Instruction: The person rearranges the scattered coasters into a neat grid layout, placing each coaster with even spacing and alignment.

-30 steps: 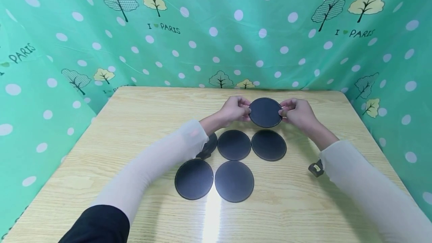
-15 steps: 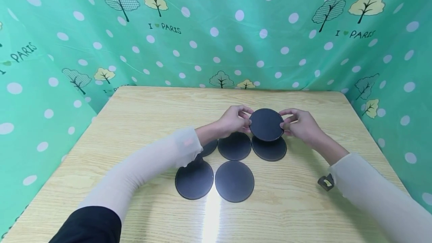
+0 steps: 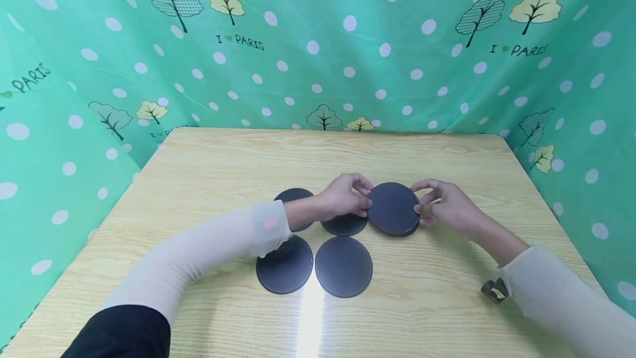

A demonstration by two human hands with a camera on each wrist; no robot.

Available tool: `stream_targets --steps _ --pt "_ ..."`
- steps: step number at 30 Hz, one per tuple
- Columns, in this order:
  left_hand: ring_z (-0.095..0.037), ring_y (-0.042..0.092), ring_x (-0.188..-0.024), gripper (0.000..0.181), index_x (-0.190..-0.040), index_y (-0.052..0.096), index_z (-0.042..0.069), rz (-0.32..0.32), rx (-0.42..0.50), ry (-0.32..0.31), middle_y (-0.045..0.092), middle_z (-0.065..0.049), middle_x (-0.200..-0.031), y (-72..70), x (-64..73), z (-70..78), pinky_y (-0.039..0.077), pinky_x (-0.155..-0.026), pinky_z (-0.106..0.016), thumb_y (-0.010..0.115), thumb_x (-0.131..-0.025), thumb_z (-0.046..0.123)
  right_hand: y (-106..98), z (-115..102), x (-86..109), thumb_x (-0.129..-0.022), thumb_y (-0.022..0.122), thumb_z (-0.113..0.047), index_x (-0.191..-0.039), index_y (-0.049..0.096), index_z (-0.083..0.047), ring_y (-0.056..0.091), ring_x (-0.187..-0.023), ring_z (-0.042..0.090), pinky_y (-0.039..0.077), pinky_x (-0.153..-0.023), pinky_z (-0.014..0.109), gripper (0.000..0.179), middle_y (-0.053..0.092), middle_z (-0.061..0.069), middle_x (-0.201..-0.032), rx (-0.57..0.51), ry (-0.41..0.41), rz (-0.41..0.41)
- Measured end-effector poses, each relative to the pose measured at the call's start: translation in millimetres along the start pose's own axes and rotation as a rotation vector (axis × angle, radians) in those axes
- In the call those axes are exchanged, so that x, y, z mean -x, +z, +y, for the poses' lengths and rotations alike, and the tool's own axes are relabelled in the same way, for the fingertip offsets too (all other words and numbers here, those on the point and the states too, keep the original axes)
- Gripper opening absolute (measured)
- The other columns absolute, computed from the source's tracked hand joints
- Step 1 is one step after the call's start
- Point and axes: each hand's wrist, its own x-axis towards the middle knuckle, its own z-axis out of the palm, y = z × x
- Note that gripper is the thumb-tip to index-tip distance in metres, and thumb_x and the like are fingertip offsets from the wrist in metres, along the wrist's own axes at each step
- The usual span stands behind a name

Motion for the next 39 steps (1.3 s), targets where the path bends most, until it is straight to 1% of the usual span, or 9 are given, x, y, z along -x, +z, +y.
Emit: stream_targets --steps 4,9,11,15,20,25,27,34,39 --pt "-0.022 0.067 -0.070 0.033 -0.118 0.059 0.001 -0.041 0.002 -0.007 0.056 -0.010 -0.102 3.8 6.4 -1.2 0.065 -0.070 -0.032 0.069 -0.090 -0.015 2.8 5.4 6.1 -0.096 0.061 0.006 -0.147 0.044 0.002 0.069 -0.090 0.021 0.065 -0.078 0.038 0.054 0.052 0.024 -0.111 -0.024 0.007 -0.023" --pt "-0.021 0.067 -0.070 0.045 -0.130 0.058 0.002 -0.085 -0.003 -0.028 0.054 -0.009 -0.097 9.4 16.6 -1.9 0.066 -0.070 -0.034 0.068 -0.089 -0.017 5.1 10.6 16.3 -0.095 0.062 0.005 -0.145 0.046 0.002 0.070 -0.089 0.024 0.065 -0.077 0.039 0.053 0.052 0.025 -0.110 -0.037 0.017 -0.050" --pt "-0.021 0.067 -0.069 0.047 -0.131 0.058 0.002 -0.088 -0.026 -0.030 0.053 -0.008 -0.094 12.4 20.1 -2.3 0.066 -0.070 -0.034 0.068 -0.089 -0.017 6.1 11.9 20.4 -0.095 0.062 0.005 -0.145 0.045 0.002 0.070 -0.090 0.024 0.065 -0.077 0.040 0.053 0.052 0.025 -0.109 -0.042 0.016 -0.057" --pt "-0.022 0.066 -0.065 0.044 -0.126 0.061 0.002 -0.079 -0.063 -0.034 0.052 -0.007 -0.091 17.7 25.4 -4.2 0.066 -0.069 -0.036 0.069 -0.088 -0.018 8.1 13.6 27.8 -0.095 0.060 0.007 -0.145 0.045 0.003 0.070 -0.092 0.023 0.065 -0.076 0.040 0.052 0.053 0.023 -0.106 -0.052 0.011 -0.064" --pt "-0.022 0.068 -0.065 0.042 -0.122 0.062 0.001 -0.065 -0.078 -0.056 0.055 -0.008 -0.099 23.7 33.0 -6.6 0.065 -0.064 -0.033 0.070 -0.086 -0.019 11.2 16.3 34.6 -0.095 0.062 0.005 -0.144 0.046 0.002 0.070 -0.091 0.025 0.065 -0.076 0.041 0.052 0.052 0.022 -0.105 -0.087 0.020 -0.092" --pt "-0.022 0.070 -0.062 0.041 -0.121 0.062 0.000 -0.058 -0.172 -0.036 0.055 -0.007 -0.100 30.2 39.5 -6.7 0.064 -0.060 -0.028 0.073 -0.085 -0.017 14.2 19.5 41.6 -0.097 0.063 0.003 -0.146 0.045 0.002 0.069 -0.093 0.026 0.065 -0.076 0.041 0.053 0.051 0.021 -0.105 -0.106 0.033 -0.120" --pt "-0.022 0.070 -0.062 0.040 -0.120 0.062 0.000 -0.057 -0.194 -0.034 0.055 -0.007 -0.099 31.7 41.8 -6.3 0.064 -0.059 -0.027 0.073 -0.085 -0.017 15.3 20.6 43.7 -0.097 0.063 0.003 -0.146 0.044 0.002 0.070 -0.094 0.026 0.065 -0.077 0.042 0.053 0.052 0.021 -0.105 -0.110 0.036 -0.128" --pt "-0.023 0.071 -0.061 0.039 -0.117 0.062 0.000 -0.087 -0.215 -0.041 0.053 -0.006 -0.098 34.2 47.4 -5.1 0.063 -0.058 -0.026 0.073 -0.084 -0.018 17.7 26.7 50.3 -0.097 0.063 0.002 -0.146 0.043 0.003 0.069 -0.094 0.025 0.065 -0.076 0.042 0.052 0.053 0.021 -0.104 -0.123 0.026 -0.163" --pt "-0.020 0.070 -0.059 0.037 -0.113 0.060 0.000 -0.103 -0.275 -0.053 0.052 -0.005 -0.097 39.2 51.9 -5.2 0.062 -0.057 -0.024 0.074 -0.084 -0.018 20.4 32.4 53.6 -0.098 0.062 0.002 -0.145 0.042 0.004 0.069 -0.092 0.026 0.065 -0.077 0.043 0.051 0.053 0.020 -0.103 -0.140 0.031 -0.201"
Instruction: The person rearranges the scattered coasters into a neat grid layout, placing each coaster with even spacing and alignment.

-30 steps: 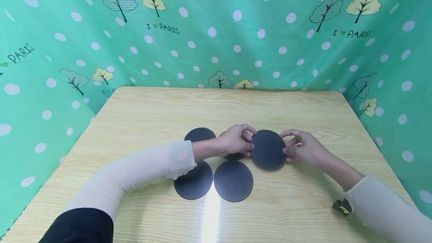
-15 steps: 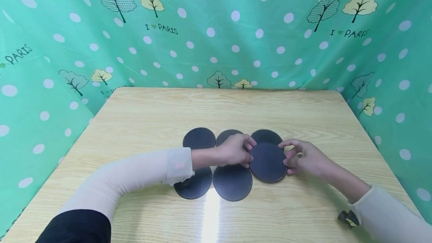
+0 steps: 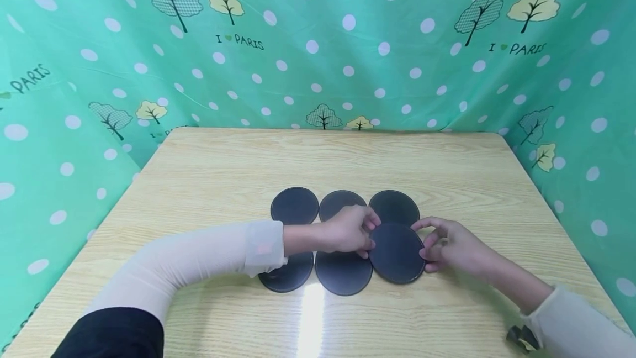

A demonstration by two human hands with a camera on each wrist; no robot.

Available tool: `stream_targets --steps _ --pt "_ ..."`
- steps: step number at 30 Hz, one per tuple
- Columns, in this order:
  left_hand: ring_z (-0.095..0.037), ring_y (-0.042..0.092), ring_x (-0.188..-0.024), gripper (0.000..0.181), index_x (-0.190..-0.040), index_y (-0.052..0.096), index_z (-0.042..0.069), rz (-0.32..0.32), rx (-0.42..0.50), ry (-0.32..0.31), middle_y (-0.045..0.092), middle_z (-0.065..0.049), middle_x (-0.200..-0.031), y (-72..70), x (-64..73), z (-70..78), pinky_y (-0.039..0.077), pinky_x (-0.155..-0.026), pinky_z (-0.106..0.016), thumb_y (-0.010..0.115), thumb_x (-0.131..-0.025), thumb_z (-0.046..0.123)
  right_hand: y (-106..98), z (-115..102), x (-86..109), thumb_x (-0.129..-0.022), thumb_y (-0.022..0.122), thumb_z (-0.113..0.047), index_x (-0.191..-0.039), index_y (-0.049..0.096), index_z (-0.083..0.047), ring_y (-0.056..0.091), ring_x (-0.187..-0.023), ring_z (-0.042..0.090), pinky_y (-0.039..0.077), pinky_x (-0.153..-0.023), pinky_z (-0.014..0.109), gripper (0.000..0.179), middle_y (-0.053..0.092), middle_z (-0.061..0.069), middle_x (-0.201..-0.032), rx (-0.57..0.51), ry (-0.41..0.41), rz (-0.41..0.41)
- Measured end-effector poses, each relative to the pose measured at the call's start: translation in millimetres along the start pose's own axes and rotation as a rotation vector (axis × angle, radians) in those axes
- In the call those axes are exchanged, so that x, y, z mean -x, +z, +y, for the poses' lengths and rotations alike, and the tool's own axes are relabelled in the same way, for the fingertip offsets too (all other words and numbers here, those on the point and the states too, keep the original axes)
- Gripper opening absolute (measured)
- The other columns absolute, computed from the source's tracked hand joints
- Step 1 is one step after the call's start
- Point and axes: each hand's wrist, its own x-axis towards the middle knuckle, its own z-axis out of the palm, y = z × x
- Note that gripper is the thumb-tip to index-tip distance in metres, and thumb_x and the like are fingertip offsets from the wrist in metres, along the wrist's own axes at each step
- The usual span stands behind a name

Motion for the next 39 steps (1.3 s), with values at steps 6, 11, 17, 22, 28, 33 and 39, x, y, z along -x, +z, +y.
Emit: stream_targets --steps 6,11,17,22,28,33,39 --pt "-0.019 0.069 -0.056 0.038 -0.113 0.059 -0.001 0.005 -0.059 0.002 0.051 -0.006 -0.095 6.5 2.0 1.4 0.061 -0.054 -0.023 0.074 -0.083 -0.018 1.6 2.3 4.1 -0.097 0.064 0.001 -0.144 0.043 0.003 0.069 -0.089 0.026 0.065 -0.076 0.043 0.051 0.053 0.020 -0.102 0.004 0.007 -0.009" --pt "-0.018 0.068 -0.057 0.038 -0.115 0.059 -0.002 -0.007 -0.120 0.013 0.050 -0.007 -0.094 9.8 3.1 2.5 0.060 -0.053 -0.021 0.075 -0.083 -0.016 0.9 2.5 6.9 -0.097 0.063 0.002 -0.143 0.044 0.005 0.068 -0.086 0.026 0.066 -0.074 0.042 0.049 0.052 0.019 -0.101 0.005 0.006 -0.025" --pt "-0.012 0.068 -0.057 0.042 -0.118 0.061 -0.002 -0.017 -0.229 0.029 0.050 -0.003 -0.091 12.5 2.4 5.1 0.058 -0.052 -0.017 0.079 -0.082 -0.013 -1.2 2.7 8.0 -0.096 0.061 0.006 -0.141 0.045 0.006 0.066 -0.082 0.023 0.066 -0.072 0.041 0.048 0.051 0.018 -0.100 0.005 0.002 -0.048" --pt "-0.006 0.065 -0.054 0.045 -0.125 0.063 0.000 -0.040 -0.379 0.057 0.053 0.000 -0.091 13.9 0.6 7.5 0.056 -0.053 -0.013 0.080 -0.084 -0.005 -1.9 2.2 8.5 -0.095 0.062 0.007 -0.140 0.045 0.007 0.065 -0.080 0.021 0.066 -0.070 0.040 0.048 0.050 0.018 -0.099 0.007 0.017 -0.059" --pt "-0.002 0.064 -0.054 0.041 -0.123 0.064 0.004 -0.060 -0.504 0.083 0.055 0.003 -0.091 15.2 -2.7 6.9 0.052 -0.057 -0.009 0.082 -0.086 0.003 -1.8 0.7 9.3 -0.092 0.060 0.010 -0.138 0.045 0.008 0.064 -0.081 0.023 0.066 -0.069 0.041 0.048 0.050 0.018 -0.098 0.033 0.024 -0.064" --pt "-0.001 0.064 -0.054 0.041 -0.122 0.065 0.005 -0.062 -0.529 0.087 0.057 0.004 -0.096 15.5 -4.1 6.5 0.053 -0.056 -0.009 0.083 -0.085 0.003 -1.8 -0.4 8.9 -0.091 0.056 0.014 -0.138 0.045 0.009 0.063 -0.083 0.024 0.066 -0.069 0.041 0.049 0.050 0.019 -0.098 0.047 0.040 -0.055" --pt "-0.002 0.064 -0.053 0.040 -0.120 0.065 0.004 -0.065 -0.499 0.084 0.057 0.003 -0.096 16.0 -4.2 6.4 0.054 -0.054 -0.010 0.083 -0.084 0.001 0.9 -2.8 9.0 -0.088 0.049 0.018 -0.137 0.045 0.010 0.063 -0.082 0.026 0.065 -0.066 0.041 0.050 0.049 0.018 -0.096 0.088 0.050 -0.039"
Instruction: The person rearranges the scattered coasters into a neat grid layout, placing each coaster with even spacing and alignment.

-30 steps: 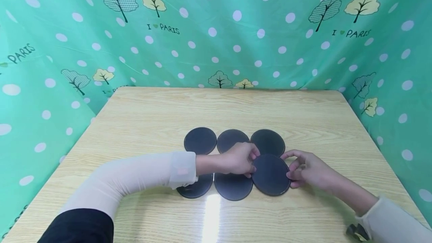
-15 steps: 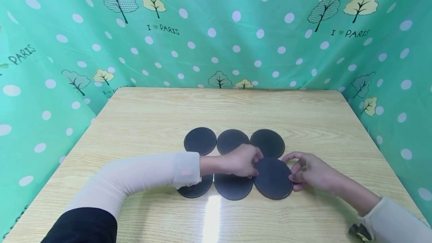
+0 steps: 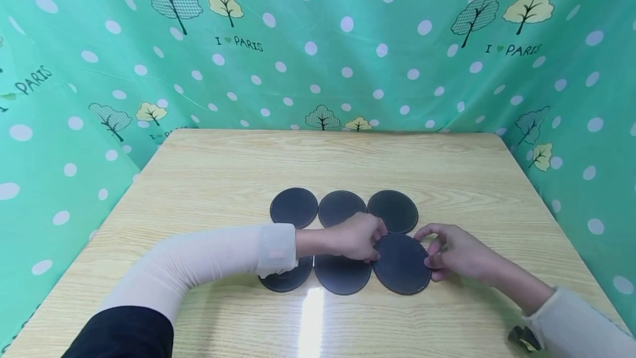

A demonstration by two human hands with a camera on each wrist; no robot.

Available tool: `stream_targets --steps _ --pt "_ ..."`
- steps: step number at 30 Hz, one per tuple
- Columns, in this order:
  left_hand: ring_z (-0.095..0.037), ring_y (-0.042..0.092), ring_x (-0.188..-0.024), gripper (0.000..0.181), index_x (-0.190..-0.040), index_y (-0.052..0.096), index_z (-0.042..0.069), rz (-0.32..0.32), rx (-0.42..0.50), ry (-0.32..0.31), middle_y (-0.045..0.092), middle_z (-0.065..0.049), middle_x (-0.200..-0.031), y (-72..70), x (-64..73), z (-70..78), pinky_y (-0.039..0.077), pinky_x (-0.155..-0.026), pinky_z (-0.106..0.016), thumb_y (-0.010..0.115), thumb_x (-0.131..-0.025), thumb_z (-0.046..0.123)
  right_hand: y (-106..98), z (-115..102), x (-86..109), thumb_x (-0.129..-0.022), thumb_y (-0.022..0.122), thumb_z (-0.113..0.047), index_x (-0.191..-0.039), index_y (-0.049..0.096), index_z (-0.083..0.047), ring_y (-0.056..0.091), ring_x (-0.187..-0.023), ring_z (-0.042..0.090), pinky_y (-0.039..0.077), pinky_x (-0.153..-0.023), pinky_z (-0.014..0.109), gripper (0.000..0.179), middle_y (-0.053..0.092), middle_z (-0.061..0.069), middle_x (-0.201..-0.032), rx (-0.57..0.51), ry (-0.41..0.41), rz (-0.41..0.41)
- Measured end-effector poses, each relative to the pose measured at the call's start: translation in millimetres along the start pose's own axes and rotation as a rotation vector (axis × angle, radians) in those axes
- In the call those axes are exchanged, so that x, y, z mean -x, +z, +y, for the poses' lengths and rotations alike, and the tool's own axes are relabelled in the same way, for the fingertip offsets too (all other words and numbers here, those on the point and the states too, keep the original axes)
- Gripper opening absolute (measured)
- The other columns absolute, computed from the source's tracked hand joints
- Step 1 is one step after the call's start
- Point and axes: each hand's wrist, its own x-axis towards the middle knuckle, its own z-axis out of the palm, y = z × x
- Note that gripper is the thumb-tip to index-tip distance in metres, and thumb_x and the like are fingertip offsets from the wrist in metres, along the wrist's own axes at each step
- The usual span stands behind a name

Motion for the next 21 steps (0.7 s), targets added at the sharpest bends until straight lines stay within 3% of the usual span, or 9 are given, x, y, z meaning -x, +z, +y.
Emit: stream_targets --steps 11,21 --pt "-0.005 0.066 -0.055 0.043 -0.123 0.065 0.004 -0.018 0.077 0.010 0.058 0.002 -0.097 -1.4 0.4 -3.0 0.055 -0.056 -0.012 0.082 -0.083 -0.002 3.6 -3.9 -0.4 -0.086 0.055 0.019 -0.131 0.049 0.009 0.063 -0.082 0.028 0.065 -0.063 0.041 0.047 0.049 0.016 -0.092 0.033 0.016 0.037" --pt "-0.007 0.067 -0.056 0.042 -0.121 0.065 0.002 -0.020 0.143 0.012 0.055 0.001 -0.094 -0.6 -0.1 -6.7 0.056 -0.055 -0.014 0.082 -0.083 -0.004 1.5 -1.0 -2.3 -0.087 0.056 0.019 -0.130 0.050 0.009 0.064 -0.082 0.027 0.065 -0.064 0.040 0.045 0.049 0.016 -0.094 0.029 0.008 0.020"
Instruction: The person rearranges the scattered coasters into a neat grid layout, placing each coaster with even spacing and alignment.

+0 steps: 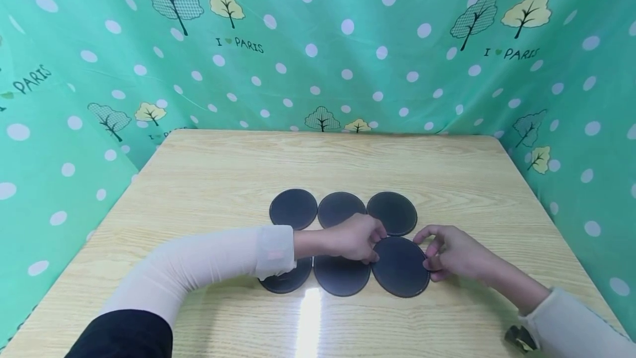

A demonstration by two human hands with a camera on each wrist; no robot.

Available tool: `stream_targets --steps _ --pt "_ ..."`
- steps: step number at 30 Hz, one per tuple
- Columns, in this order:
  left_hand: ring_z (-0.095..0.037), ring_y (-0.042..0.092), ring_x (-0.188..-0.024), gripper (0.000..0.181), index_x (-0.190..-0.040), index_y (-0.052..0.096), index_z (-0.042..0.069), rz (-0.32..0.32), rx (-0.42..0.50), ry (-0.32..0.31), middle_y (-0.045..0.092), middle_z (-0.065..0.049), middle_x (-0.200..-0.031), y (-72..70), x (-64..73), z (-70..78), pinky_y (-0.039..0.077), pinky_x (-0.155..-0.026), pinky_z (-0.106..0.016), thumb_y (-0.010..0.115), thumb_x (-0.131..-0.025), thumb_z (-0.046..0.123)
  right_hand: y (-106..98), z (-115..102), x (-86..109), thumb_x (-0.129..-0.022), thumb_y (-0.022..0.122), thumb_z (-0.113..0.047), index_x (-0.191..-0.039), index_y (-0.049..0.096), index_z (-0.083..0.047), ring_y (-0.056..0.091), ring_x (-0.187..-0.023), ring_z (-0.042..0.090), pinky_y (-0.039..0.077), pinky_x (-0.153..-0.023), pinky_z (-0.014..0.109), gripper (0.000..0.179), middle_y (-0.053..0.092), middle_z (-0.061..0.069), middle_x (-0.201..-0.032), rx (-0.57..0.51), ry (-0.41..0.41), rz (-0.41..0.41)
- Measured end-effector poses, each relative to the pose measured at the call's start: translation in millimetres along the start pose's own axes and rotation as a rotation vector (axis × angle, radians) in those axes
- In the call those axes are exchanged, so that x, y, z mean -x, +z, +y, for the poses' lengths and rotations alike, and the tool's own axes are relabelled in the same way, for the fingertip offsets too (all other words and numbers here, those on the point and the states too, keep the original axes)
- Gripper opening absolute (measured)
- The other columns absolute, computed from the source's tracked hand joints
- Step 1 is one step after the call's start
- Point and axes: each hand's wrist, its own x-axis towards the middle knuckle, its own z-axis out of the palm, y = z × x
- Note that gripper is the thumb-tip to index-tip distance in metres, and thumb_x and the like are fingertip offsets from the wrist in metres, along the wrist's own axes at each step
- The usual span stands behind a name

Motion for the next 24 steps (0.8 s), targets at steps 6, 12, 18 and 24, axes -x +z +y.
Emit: stream_targets --steps 6,12,18,24 --pt "-0.009 0.067 -0.057 0.042 -0.121 0.065 0.001 -0.001 0.040 0.011 0.055 0.000 -0.092 -2.6 -1.0 0.5 0.057 -0.055 -0.015 0.082 -0.083 -0.005 -3.8 -0.1 -1.3 -0.085 0.057 0.017 -0.128 0.052 0.010 0.062 -0.077 0.024 0.060 -0.057 0.033 0.044 0.052 0.016 -0.093 0.035 -0.017 -0.018" --pt "-0.008 0.067 -0.058 0.044 -0.125 0.065 0.002 0.009 0.070 0.044 0.058 0.001 -0.095 -6.1 -2.8 -3.1 0.057 -0.058 -0.015 0.082 -0.084 -0.001 -7.1 -4.0 -3.7 -0.087 0.056 0.013 -0.125 0.056 0.008 0.060 -0.071 0.022 0.054 -0.053 0.030 0.039 0.059 0.015 -0.092 0.126 -0.054 0.036" --pt "-0.003 0.065 -0.081 0.038 -0.125 0.068 0.007 0.084 -0.076 0.106 0.065 0.002 -0.102 -19.9 -1.3 -18.7 0.053 -0.076 -0.013 0.081 -0.090 0.015 -7.5 -18.6 -7.3 -0.100 0.059 -0.001 -0.124 0.059 0.006 0.060 -0.072 0.021 0.055 -0.053 0.031 0.025 0.066 0.011 -0.094 0.253 -0.096 0.146" --pt "-0.012 0.063 -0.102 0.037 -0.127 0.068 0.008 0.200 -0.206 0.122 0.069 -0.001 -0.108 -43.6 6.7 -43.9 0.053 -0.088 -0.021 0.074 -0.096 0.026 -10.6 -36.4 -16.6 -0.103 0.066 -0.024 -0.122 0.066 -0.001 0.067 -0.080 0.022 0.055 -0.059 0.030 0.030 0.069 0.009 -0.097 0.485 -0.178 0.329"
